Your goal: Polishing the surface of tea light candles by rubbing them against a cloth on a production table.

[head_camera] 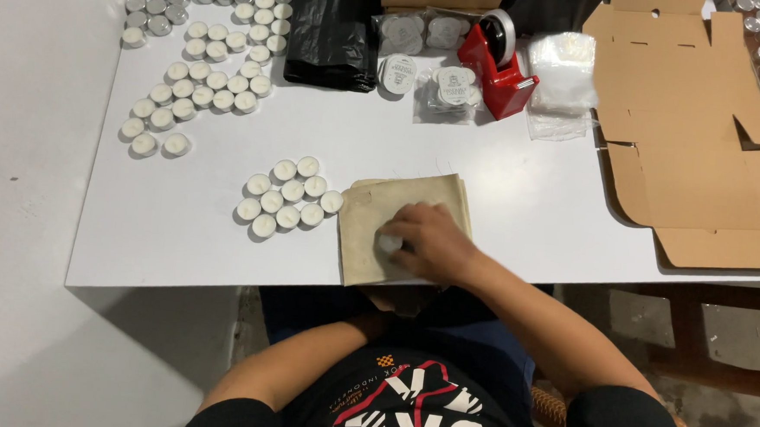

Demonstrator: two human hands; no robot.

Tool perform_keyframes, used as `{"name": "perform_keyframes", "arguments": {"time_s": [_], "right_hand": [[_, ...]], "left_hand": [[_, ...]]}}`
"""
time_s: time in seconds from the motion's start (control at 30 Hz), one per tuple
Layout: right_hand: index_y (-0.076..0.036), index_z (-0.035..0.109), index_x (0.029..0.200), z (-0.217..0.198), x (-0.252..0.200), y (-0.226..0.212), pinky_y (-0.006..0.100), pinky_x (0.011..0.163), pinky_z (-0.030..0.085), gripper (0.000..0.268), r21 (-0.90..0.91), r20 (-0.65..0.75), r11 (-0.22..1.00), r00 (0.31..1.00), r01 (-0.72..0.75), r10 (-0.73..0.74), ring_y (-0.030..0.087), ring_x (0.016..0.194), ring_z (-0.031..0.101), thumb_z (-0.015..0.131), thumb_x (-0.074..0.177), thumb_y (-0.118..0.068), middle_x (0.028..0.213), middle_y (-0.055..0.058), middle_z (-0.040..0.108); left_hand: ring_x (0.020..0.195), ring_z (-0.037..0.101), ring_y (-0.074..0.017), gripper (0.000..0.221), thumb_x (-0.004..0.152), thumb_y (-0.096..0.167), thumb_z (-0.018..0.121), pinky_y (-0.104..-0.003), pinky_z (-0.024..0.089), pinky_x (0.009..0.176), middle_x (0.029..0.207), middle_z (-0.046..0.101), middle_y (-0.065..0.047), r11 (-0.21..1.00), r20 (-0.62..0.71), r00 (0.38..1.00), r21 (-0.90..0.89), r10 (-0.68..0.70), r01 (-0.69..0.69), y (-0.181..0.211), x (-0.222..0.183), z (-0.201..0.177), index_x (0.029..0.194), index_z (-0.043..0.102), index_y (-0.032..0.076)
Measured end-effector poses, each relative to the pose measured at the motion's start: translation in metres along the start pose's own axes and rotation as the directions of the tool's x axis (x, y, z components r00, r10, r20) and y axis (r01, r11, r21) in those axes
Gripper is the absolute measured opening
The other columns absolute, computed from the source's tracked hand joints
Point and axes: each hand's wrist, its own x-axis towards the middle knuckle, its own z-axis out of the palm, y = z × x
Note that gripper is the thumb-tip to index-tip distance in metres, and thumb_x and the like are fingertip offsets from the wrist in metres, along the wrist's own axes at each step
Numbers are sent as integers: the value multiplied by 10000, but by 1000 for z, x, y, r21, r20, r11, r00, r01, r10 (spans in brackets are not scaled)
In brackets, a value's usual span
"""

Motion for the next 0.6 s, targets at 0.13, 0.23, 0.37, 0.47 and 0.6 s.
{"name": "perform_keyframes", "arguments": {"time_s": [0.13,0.23,0.37,0.47,0.6], "right_hand": [[-248,717,1207,-4,4,32,460,902,452,411,-81,14,995,999,-52,53,281,1098,612,766,814,-360,1179,27,665],[-237,720,1237,-21,7,39,395,919,389,358,-177,-60,950,966,-259,252,223,1086,595,732,900,-356,1171,17,653],[-241,727,1199,-13,-11,10,404,914,412,393,-87,9,993,996,-85,86,244,1069,604,759,851,-419,1148,15,668],[-240,724,1227,-24,-13,25,378,921,381,378,-110,-29,978,985,-175,173,219,1066,589,721,907,-441,1142,9,663],[-222,722,1236,-19,-6,27,390,911,400,373,-116,-80,960,966,-254,246,240,1061,590,727,899,-383,1162,25,652]], "left_hand": [[1013,726,-378,394,887,386,522,-497,575,843,963,763,-173,1000,-10,1000,-23,-18,18,1,-2,5,921,767,79],[1000,732,-381,392,880,386,530,-498,582,831,947,766,-176,998,-38,998,-42,-47,45,-6,-1,-1,907,770,77],[1034,718,-390,428,892,448,583,-483,578,876,991,763,-183,987,-2,1000,-158,7,-8,36,-60,-82,986,761,69],[1116,679,-344,488,752,345,791,-455,550,975,1106,747,-156,779,40,994,-625,102,-55,30,-116,-107,1134,727,49],[1104,688,-319,312,825,316,769,-500,545,1023,1111,757,-101,-328,-129,965,-923,-230,-202,10,-115,-109,1076,754,133]]}}
